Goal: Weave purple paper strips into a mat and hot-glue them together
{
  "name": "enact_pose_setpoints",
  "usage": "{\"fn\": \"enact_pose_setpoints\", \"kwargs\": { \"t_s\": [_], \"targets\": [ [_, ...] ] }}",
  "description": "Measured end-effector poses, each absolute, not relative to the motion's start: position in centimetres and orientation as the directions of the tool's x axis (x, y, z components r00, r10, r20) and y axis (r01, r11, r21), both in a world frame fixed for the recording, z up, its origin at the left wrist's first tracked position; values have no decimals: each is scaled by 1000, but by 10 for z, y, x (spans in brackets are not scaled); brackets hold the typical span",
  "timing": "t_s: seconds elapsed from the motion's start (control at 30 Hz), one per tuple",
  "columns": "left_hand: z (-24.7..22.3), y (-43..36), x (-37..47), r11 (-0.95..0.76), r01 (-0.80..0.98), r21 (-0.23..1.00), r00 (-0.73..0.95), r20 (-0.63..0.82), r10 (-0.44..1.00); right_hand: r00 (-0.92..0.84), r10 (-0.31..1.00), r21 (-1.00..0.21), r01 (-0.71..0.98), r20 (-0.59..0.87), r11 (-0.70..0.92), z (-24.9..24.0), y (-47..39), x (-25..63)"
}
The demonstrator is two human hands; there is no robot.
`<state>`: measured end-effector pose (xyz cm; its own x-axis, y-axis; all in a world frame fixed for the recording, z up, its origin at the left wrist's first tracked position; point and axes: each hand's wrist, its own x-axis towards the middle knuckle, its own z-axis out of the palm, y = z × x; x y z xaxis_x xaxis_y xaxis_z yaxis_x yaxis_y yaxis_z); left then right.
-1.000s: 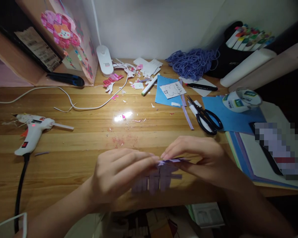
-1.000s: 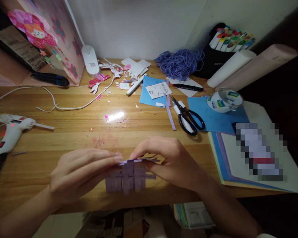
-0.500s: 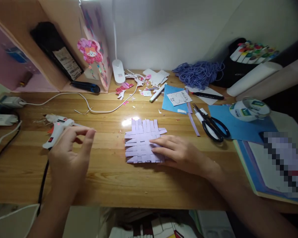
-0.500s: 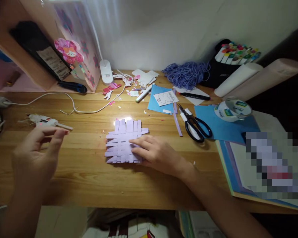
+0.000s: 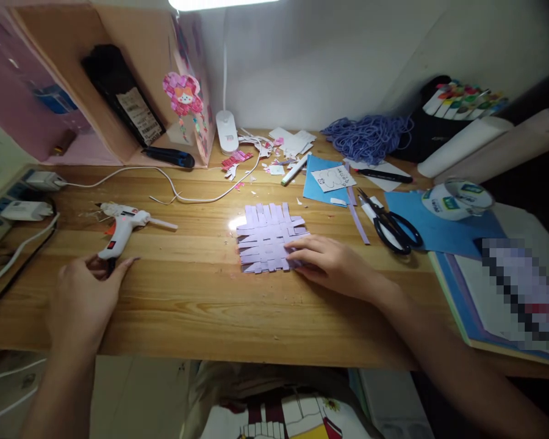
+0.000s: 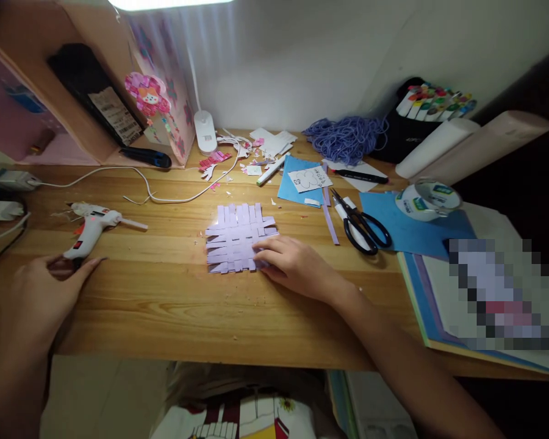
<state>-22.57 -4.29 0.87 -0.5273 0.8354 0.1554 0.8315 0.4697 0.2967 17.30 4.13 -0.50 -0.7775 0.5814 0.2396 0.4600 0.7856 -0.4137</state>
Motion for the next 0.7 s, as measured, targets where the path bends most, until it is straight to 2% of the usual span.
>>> {"fn": "enact_pose_setpoints", "kwargs": {
  "t_s": [0.1, 0.17, 0.23, 0.3, 0.37, 0.43, 0.53, 0.63, 0.7],
  "targets": [
    [15, -30, -235, 454, 867, 206, -486, 155, 860, -751, 600, -404, 476, 275, 781, 7, 30, 171],
    [23, -25, -236, 450, 863, 229, -488, 150, 860, -696, 649, -462, 487, 307, 742, 17, 13, 168],
    [35, -27, -227, 515, 791, 329, -583, 154, 798, -600, 731, -605, 461, 326, 649, 25, -10, 162],
    [46, -37, -203, 527, 689, 498, -668, 153, 728, -544, 797, -768, 380, 264, 514, 27, -34, 153],
    [53, -51, -166, 360, 657, 662, -632, 223, 742, -576, 818, -911, 335, 3, 240, 25, -55, 140],
    [53, -65, -120, 41, 689, 724, -362, 296, 884, -615, 783, -986, 163, -91, 13, 21, -68, 126],
    [46, -75, -56, -351, 607, 713, 47, 409, 912, -546, 838, -994, -86, -6, -63, 15, -73, 111],
    [36, -68, -23, -511, 486, 710, 274, 431, 860, -271, 962, -987, -153, -6, -50, 7, -71, 114],
    [30, -56, -22, -564, 465, 683, 413, 396, 820, -97, 995, -989, -146, -23, -38, 0, -70, 127]
  ]
}}
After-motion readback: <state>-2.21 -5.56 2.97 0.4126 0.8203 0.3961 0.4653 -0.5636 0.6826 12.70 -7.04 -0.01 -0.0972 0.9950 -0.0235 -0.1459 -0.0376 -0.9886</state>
